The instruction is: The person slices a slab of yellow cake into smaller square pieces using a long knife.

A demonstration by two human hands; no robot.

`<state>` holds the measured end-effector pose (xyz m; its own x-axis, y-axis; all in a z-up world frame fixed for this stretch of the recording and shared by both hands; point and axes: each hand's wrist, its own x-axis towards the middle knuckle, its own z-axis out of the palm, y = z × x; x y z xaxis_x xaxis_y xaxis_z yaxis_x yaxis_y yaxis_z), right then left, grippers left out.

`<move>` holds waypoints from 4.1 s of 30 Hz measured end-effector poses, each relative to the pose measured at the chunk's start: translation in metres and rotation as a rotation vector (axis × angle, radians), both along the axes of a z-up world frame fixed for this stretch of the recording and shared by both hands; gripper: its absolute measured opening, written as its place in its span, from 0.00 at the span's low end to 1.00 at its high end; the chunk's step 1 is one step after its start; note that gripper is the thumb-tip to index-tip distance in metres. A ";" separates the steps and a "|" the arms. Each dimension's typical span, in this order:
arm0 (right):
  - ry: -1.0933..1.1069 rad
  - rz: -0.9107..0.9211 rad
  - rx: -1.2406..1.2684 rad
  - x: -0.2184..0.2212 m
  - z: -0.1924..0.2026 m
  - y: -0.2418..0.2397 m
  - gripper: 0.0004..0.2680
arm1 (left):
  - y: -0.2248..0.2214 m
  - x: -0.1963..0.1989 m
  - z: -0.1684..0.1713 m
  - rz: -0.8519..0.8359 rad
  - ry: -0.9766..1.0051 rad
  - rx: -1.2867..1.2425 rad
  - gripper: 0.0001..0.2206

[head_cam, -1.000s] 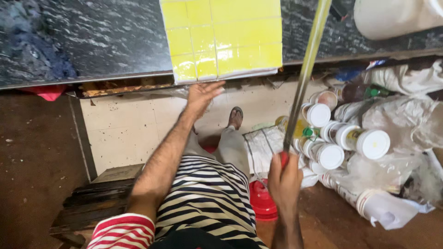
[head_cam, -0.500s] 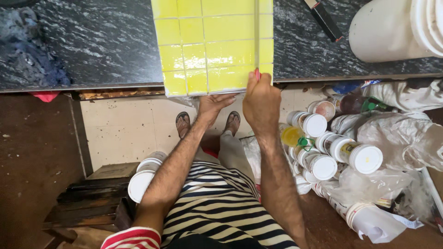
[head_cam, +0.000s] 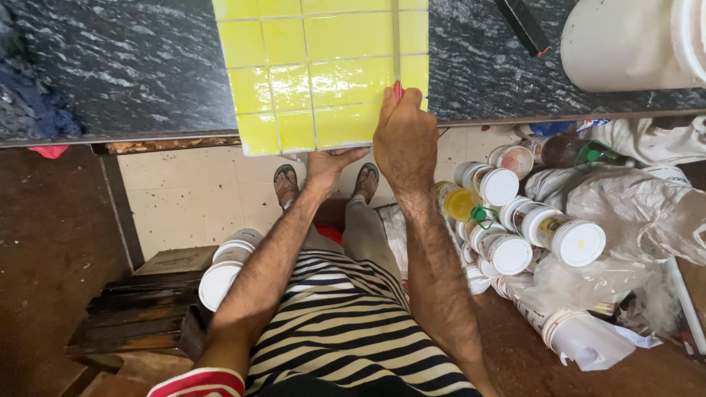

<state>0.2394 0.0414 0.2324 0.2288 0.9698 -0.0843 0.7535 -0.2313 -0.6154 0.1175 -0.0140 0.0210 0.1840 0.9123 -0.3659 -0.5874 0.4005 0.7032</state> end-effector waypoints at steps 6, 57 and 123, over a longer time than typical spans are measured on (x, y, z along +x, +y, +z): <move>-0.032 -0.001 -0.005 0.001 -0.002 0.003 0.13 | -0.001 0.000 -0.001 -0.004 0.044 -0.043 0.18; -0.017 0.054 0.093 0.002 -0.008 0.007 0.11 | 0.000 -0.003 -0.007 -0.038 0.134 -0.048 0.18; -0.058 -0.076 -0.402 0.003 -0.042 -0.120 0.14 | 0.004 -0.008 -0.003 -0.037 0.100 0.086 0.13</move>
<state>0.2424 -0.0788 0.1901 0.3144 0.8423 -0.4377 0.7555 -0.5012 -0.4219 0.1094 -0.0102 0.0183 0.1849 0.9342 -0.3051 -0.4980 0.3567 0.7904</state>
